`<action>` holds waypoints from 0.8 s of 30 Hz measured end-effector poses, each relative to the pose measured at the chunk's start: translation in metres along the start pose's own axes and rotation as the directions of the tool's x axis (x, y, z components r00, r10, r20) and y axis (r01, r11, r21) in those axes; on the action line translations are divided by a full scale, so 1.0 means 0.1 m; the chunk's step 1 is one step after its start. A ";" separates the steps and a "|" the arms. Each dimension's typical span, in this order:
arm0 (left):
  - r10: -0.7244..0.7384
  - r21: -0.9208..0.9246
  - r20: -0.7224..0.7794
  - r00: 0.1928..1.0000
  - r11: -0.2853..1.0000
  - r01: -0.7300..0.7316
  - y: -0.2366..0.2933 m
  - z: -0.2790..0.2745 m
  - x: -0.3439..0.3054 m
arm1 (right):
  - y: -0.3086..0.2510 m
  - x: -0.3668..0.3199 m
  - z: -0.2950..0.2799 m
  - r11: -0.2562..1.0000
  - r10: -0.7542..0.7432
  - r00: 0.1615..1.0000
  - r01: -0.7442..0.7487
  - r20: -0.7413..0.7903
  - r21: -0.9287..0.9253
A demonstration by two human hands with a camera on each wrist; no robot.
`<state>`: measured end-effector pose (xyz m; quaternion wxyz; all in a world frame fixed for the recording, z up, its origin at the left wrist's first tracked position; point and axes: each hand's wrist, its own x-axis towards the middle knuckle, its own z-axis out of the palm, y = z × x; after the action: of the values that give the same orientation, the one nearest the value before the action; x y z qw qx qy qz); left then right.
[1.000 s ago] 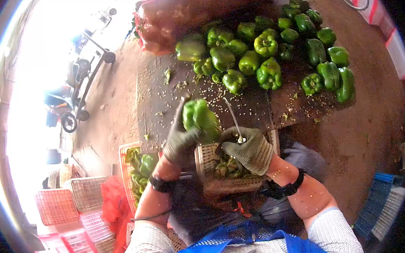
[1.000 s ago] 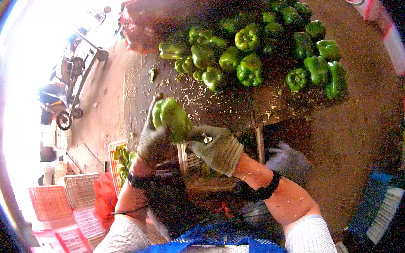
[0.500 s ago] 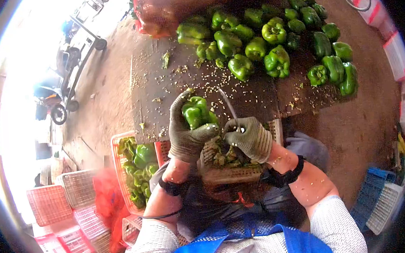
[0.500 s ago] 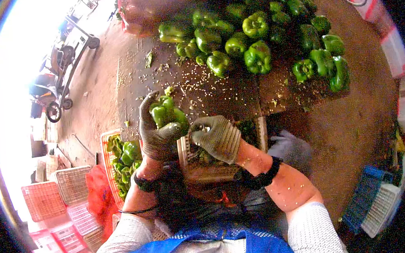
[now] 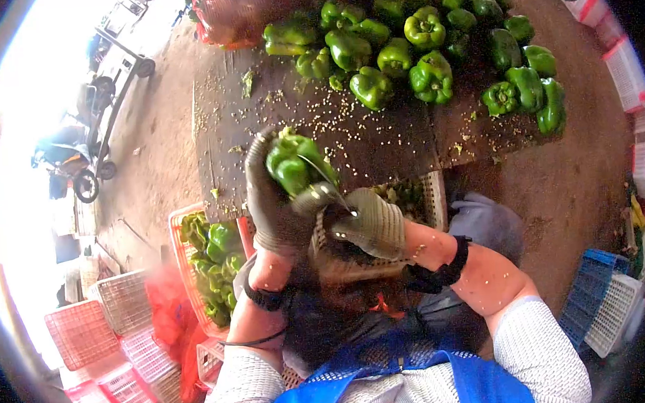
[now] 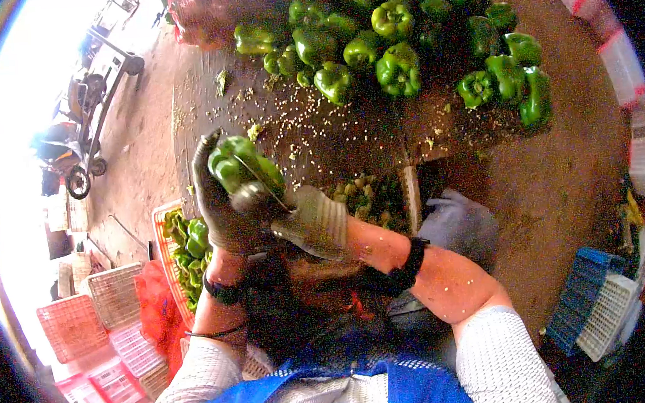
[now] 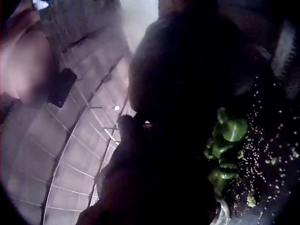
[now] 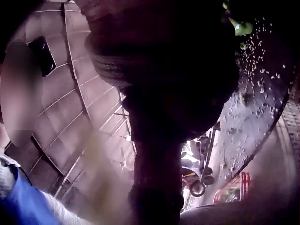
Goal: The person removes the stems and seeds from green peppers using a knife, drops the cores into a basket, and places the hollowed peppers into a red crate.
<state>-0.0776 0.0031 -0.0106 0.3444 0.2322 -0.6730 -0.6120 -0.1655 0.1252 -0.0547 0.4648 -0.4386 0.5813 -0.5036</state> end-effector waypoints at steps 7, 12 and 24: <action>-0.220 -0.084 -0.091 0.971 0.974 0.212 -0.01 -0.12 0.31 | 0.43 0.03 0.31 0.977 -0.207 0.973 0.211 -0.098 0.034; -0.463 -0.640 0.080 0.882 0.655 0.402 -0.26 -0.41 0.53 | 0.74 -0.09 0.27 0.848 -0.080 0.991 0.126 0.111 -0.514; -0.332 0.180 0.253 0.909 0.939 0.293 -0.60 -0.12 0.02 | -0.09 -0.01 -0.09 0.986 0.165 0.904 -0.160 -0.395 0.046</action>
<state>-0.0769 -0.0148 -0.0694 0.1263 0.2714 -0.7095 -0.6380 -0.1741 0.1264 -0.0449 0.3800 -0.2745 0.6950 -0.5452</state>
